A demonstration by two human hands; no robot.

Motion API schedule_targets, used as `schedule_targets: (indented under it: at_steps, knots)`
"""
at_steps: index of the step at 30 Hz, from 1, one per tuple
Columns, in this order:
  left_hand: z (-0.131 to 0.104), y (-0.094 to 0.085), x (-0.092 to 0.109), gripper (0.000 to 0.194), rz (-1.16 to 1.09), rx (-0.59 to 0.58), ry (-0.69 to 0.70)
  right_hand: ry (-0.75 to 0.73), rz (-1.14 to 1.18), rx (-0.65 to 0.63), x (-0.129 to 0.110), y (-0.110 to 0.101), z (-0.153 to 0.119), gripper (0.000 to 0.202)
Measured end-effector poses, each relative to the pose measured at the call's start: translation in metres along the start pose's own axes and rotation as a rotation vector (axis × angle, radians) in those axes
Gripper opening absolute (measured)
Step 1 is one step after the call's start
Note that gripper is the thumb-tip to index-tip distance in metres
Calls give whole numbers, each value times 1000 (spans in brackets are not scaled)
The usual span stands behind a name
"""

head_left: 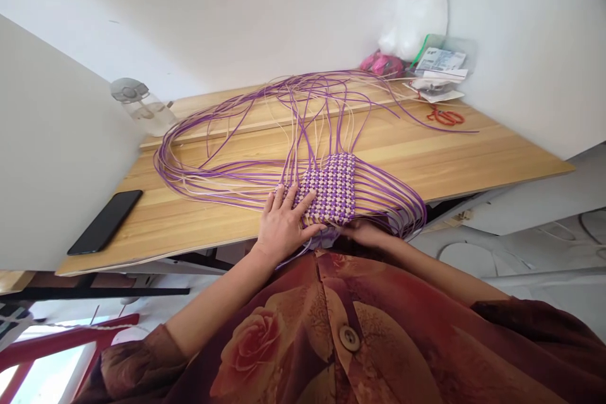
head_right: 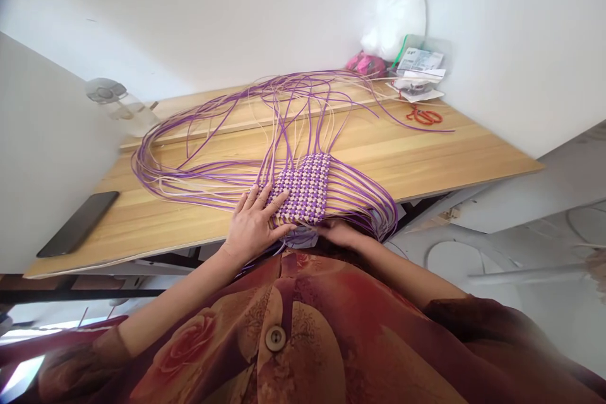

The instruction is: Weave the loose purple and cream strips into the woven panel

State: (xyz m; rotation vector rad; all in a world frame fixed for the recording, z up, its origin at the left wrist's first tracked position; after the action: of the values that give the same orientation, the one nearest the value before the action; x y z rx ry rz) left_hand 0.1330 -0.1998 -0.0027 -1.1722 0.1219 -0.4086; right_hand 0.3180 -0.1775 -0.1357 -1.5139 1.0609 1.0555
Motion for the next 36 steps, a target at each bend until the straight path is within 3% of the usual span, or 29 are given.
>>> schedule_targets:
  at_steps: [2, 4, 8, 13, 19, 26, 32, 36]
  knots:
    - [0, 0, 0, 77, -3, -2, -2, -56, -24, -114, -7, 11, -13, 27]
    - [0, 1, -1, 75, -4, -6, 1, -109, -40, -140, -14, 17, -25, 39]
    - [-1, 1, -1, 74, 2, -3, 12, -167, -92, -48, -30, 9, -42, 46]
    - [-1, 0, 0, 75, 7, 2, 40, -217, -236, 153, -52, -18, -58, 35]
    - [0, 0, -1, 75, 11, 8, 50, -330, -366, 144, -67, -9, -58, 30]
    - [1, -1, -2, 80, -12, -3, 45, -259, -297, 106, -72, 7, -43, 25]
    - [1, -2, 0, 83, -9, -10, 40, -80, -34, -94, -51, 32, -40, 51]
    - [3, -3, 2, 83, 4, 9, 15, -24, 58, -157, -36, 45, -32, 58]
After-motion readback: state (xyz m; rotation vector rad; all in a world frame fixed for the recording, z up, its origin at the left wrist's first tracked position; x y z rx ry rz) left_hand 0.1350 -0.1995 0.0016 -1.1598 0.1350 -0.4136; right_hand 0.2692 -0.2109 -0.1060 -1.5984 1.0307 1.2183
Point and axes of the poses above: each hand's wrist, its own z-axis towards the middle knuckle, its own y-axis out of the palm, x = y × z, the point moved 8 cm from there along z, towards the middle knuckle, and after that the axes turned 9 degrees about x, right-handed, at the moved point
